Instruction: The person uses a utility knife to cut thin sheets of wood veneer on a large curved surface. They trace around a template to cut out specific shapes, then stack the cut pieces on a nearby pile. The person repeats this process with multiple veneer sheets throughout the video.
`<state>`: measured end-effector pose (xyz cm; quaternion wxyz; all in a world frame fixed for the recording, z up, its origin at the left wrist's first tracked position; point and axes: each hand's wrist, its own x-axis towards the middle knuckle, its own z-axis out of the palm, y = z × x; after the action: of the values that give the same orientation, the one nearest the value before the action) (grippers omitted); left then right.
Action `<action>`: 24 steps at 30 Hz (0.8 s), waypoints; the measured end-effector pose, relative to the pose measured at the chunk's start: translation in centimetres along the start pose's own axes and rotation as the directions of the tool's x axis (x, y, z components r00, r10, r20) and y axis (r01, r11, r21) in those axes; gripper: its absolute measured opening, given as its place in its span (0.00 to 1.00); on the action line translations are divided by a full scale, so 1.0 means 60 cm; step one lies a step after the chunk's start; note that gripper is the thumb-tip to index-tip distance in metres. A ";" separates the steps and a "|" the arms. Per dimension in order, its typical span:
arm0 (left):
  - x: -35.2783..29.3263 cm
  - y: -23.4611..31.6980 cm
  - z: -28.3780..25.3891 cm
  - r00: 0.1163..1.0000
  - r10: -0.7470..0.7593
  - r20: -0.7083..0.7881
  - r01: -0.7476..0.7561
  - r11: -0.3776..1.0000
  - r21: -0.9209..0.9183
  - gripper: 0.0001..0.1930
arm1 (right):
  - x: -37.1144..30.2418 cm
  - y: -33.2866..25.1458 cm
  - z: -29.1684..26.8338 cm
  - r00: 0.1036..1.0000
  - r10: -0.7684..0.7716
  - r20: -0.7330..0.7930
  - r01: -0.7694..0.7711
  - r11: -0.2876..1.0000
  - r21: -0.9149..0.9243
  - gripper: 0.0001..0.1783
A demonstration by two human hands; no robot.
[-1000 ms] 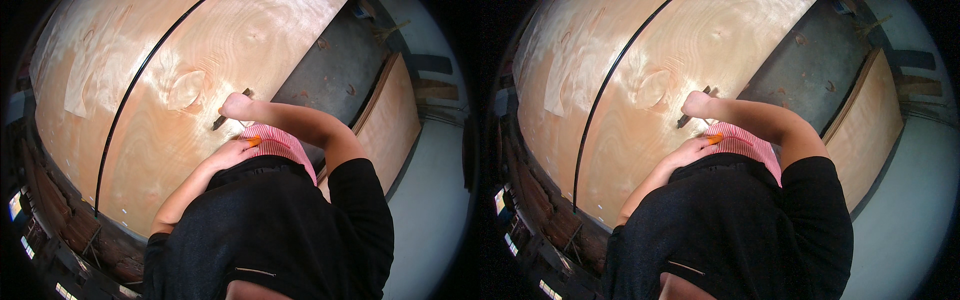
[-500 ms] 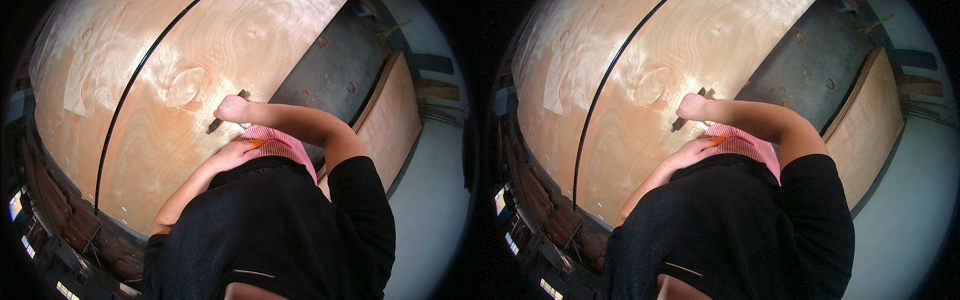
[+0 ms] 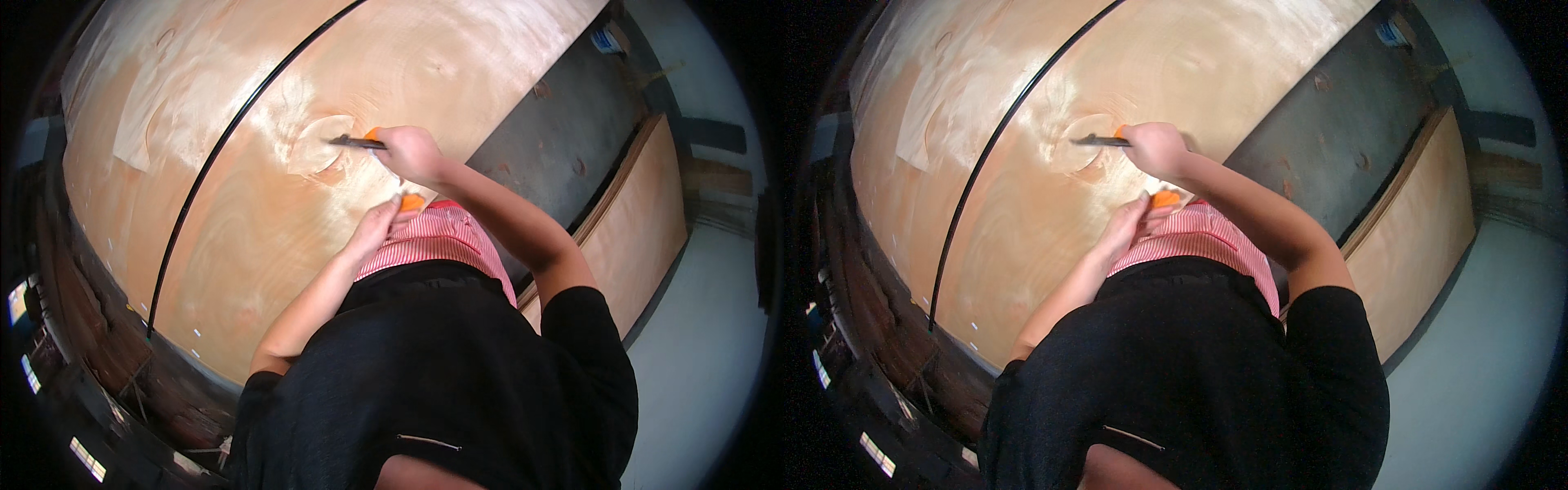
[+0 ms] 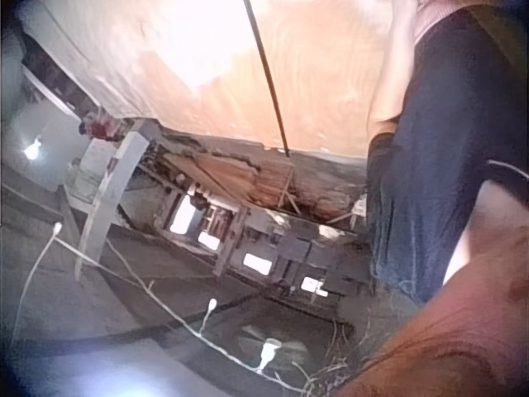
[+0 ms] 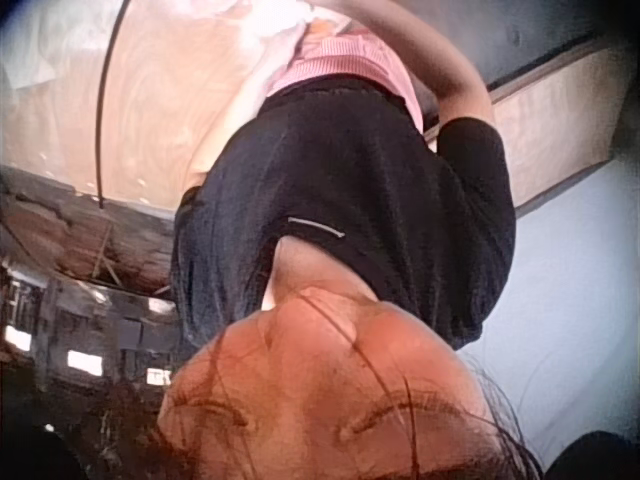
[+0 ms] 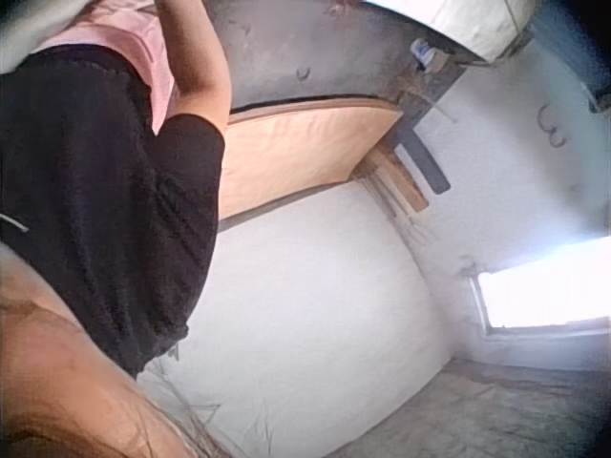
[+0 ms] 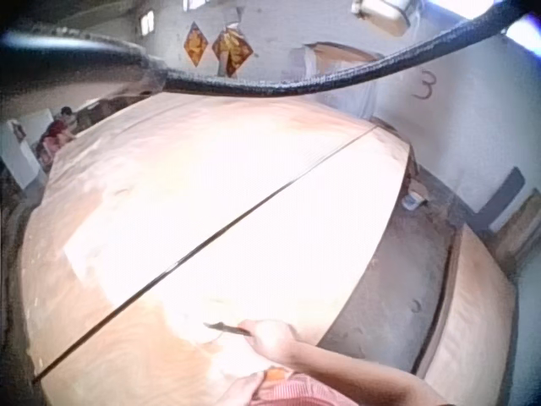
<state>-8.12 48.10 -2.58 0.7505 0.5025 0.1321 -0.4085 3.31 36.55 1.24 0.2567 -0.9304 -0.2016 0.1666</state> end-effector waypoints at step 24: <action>0.007 0.078 -0.098 0.635 0.673 -0.380 -0.407 0.709 0.576 0.08 | -0.115 0.059 -0.016 0.966 0.199 -0.164 -0.124 0.916 0.380 0.15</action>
<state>-3.12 53.68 -2.53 0.6313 0.7701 0.0913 -0.0074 -1.26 30.21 1.51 0.4301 -0.8915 -0.0622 0.1280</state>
